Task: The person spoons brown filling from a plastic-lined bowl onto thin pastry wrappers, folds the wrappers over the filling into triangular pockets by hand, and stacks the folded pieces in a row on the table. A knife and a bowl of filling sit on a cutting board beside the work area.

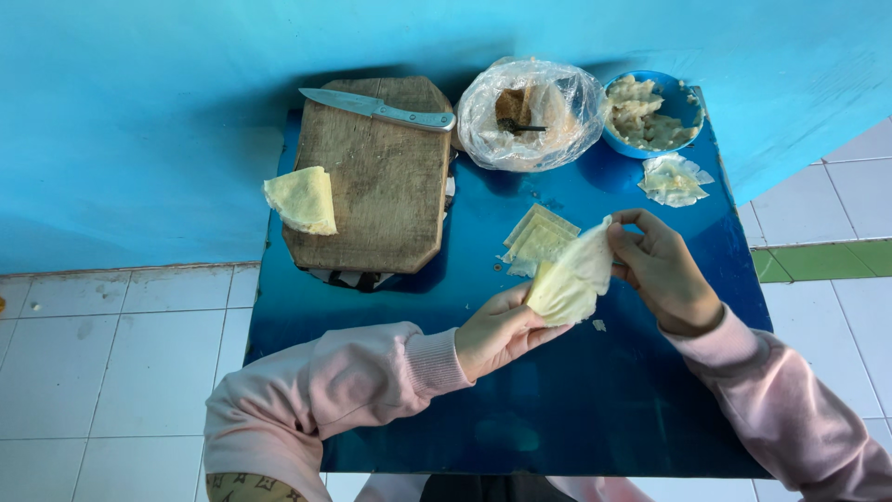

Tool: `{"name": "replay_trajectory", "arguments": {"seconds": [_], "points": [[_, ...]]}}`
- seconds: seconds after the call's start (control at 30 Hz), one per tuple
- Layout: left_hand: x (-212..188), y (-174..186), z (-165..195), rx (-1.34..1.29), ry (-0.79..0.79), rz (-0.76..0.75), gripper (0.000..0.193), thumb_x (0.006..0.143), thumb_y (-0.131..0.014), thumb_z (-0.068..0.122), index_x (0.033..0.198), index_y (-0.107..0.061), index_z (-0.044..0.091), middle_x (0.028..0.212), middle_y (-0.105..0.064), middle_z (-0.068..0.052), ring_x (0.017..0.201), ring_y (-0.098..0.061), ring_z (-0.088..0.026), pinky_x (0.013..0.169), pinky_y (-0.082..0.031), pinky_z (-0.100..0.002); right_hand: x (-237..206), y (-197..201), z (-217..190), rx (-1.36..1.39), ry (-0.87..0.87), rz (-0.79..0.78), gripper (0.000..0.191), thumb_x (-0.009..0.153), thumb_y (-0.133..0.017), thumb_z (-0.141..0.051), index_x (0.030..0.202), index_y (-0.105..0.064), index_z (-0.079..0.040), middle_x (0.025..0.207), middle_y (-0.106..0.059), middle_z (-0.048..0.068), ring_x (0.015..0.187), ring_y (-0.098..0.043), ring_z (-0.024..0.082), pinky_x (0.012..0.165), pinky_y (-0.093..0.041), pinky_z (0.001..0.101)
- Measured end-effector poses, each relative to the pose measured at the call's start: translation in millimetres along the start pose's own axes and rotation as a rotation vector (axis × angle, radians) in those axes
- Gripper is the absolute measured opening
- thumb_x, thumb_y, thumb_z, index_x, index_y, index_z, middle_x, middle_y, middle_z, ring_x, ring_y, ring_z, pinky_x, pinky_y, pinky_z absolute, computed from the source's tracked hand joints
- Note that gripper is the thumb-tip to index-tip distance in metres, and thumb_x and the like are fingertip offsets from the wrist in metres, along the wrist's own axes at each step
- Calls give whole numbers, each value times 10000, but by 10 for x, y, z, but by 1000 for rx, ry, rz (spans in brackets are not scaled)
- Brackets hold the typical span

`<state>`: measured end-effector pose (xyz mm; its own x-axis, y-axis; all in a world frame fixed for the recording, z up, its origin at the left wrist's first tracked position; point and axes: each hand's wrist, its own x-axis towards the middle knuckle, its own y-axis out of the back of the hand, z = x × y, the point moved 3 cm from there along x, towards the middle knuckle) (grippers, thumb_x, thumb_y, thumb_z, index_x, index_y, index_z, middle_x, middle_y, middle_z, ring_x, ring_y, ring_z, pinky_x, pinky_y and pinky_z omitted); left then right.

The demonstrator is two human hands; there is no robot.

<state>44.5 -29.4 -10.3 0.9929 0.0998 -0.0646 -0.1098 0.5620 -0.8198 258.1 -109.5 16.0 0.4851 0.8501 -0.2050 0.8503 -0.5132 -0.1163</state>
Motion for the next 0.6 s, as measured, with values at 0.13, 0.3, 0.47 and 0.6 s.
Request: {"name": "replay_trajectory", "arguments": {"seconds": [0.13, 0.3, 0.47, 0.6], "points": [[-15, 15, -97, -43, 53, 8, 662, 950, -346, -105, 1599, -238, -31, 1527, -443, -216, 1403, -508, -288, 1189, -434, -352, 164, 133, 65, 5, -77, 31, 302, 1060, -530, -252, 1257, -536, -22, 1030, -693, 81, 917, -693, 144, 821, -593, 309], [-65, 48, -267, -59, 191, 37, 688, 940, -351, -96, 1609, -236, 13, 1533, -434, -221, 1385, -517, -271, 1173, -443, -343, 392, 263, 50, -134, -25, 87, 286, 1058, -554, -238, 1247, -544, -24, 1032, -696, 95, 901, -692, 153, 772, -585, 321], [-135, -9, -379, 7, 276, -68, 666, 979, -369, -65, 1629, -246, 3, 1546, -444, -205, 1403, -503, -253, 1187, -442, -336, 429, 87, -151, -454, 366, 103, 217, 1086, -592, -191, 1195, -583, -4, 964, -708, 132, 833, -690, 196, 728, -560, 310], [-168, -52, -375, 11, 298, -121, 697, 959, -373, -60, 1638, -253, 36, 1541, -450, -185, 1409, -496, -246, 1185, -435, -328, -5, -407, -202, -1241, 828, 16, 232, 943, -649, -75, 1171, -653, -30, 1001, -754, 128, 895, -741, 278, 741, -574, 343]]}}
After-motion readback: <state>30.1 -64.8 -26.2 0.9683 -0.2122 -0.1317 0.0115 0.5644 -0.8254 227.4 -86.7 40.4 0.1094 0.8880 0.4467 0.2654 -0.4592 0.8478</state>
